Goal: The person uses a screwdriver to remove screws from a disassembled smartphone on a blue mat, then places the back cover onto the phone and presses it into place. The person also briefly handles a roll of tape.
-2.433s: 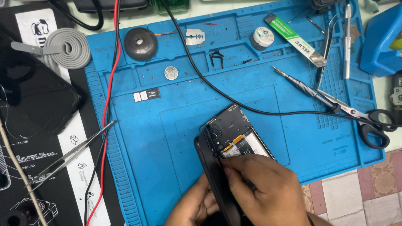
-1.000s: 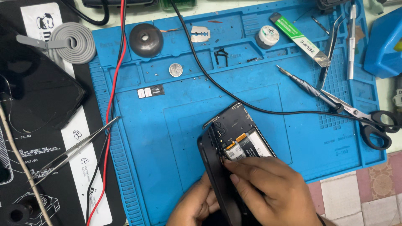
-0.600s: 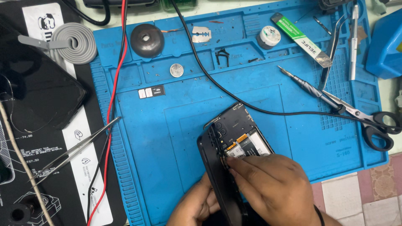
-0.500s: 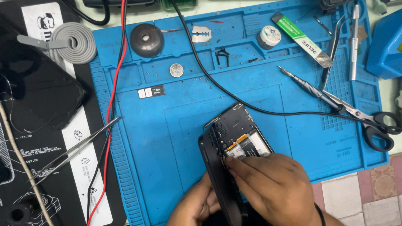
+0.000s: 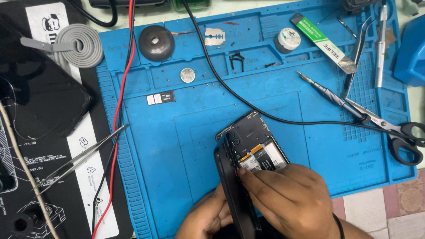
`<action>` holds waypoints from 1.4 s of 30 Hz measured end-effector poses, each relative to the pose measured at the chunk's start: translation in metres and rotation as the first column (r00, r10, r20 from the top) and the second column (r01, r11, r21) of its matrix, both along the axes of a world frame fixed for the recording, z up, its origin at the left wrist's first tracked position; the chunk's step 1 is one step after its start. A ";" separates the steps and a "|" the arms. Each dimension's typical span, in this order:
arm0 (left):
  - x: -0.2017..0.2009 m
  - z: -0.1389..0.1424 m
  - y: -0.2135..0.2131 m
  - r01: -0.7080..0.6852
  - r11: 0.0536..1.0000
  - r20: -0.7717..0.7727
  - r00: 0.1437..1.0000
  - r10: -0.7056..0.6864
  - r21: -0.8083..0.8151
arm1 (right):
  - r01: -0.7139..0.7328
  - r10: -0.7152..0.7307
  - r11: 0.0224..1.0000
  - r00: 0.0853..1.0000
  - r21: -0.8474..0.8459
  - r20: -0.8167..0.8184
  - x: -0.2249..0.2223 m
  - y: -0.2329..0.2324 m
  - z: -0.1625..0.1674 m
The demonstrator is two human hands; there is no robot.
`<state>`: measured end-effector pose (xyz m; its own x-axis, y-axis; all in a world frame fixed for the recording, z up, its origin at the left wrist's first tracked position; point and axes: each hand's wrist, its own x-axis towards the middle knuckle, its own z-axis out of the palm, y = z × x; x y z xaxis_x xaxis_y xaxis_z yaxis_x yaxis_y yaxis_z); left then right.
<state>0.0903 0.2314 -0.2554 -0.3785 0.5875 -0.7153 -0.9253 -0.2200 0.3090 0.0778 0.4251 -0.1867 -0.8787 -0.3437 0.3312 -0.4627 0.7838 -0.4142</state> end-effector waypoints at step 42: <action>0.005 -0.021 -0.013 0.080 0.984 -0.042 0.996 -0.074 0.160 | 0.681 -0.122 0.727 0.262 -0.094 0.957 -0.025 -0.010 0.011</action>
